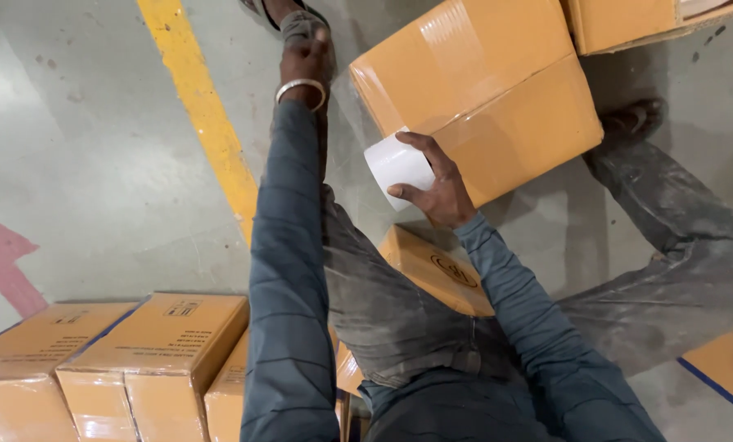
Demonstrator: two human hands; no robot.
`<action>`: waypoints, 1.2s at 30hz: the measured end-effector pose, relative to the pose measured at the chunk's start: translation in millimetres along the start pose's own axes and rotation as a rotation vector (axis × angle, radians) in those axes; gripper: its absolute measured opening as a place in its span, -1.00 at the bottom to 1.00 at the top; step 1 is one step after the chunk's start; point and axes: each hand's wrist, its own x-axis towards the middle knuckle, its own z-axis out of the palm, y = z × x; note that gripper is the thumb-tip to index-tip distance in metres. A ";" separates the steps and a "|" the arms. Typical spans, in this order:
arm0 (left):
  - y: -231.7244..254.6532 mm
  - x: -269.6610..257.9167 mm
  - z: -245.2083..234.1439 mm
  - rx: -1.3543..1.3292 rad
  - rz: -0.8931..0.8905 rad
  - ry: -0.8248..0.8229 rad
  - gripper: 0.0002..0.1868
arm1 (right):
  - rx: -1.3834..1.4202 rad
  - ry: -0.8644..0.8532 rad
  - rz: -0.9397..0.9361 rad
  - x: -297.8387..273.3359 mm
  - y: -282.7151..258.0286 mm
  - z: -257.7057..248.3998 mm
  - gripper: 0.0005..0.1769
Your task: The recorder is sitting on the floor of a warehouse, assembling and taping cardboard boxes.
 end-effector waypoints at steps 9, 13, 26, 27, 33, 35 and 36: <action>-9.5 -104.6 51.5 -1.000 -0.330 -0.113 -0.19 | -0.049 0.002 -0.113 -0.6 8.8 -1.2 -0.18; 14.3 -105.1 38.0 -0.955 -0.454 0.041 -0.21 | -0.097 -0.014 -0.153 3.7 18.8 -3.4 -0.18; 12.3 -85.3 39.5 -1.021 -0.079 0.154 -0.77 | -0.221 -0.113 0.102 -103.0 16.1 -29.2 -0.10; 9.6 -76.5 44.3 -1.021 -0.077 0.150 -0.77 | -0.222 -0.109 0.103 -113.8 25.3 -30.7 -0.10; 22.5 -89.3 37.4 -1.055 -0.104 0.107 -0.73 | -0.286 -0.065 0.222 -141.7 93.5 -15.3 -0.52; 34.6 -85.5 34.3 -1.081 -0.123 0.077 -0.73 | -0.296 0.018 0.275 -127.5 111.6 -11.6 -0.63; 8.3 -75.6 55.3 -1.076 -0.130 0.078 -0.73 | -0.291 0.014 0.281 -129.3 112.7 -10.5 -0.63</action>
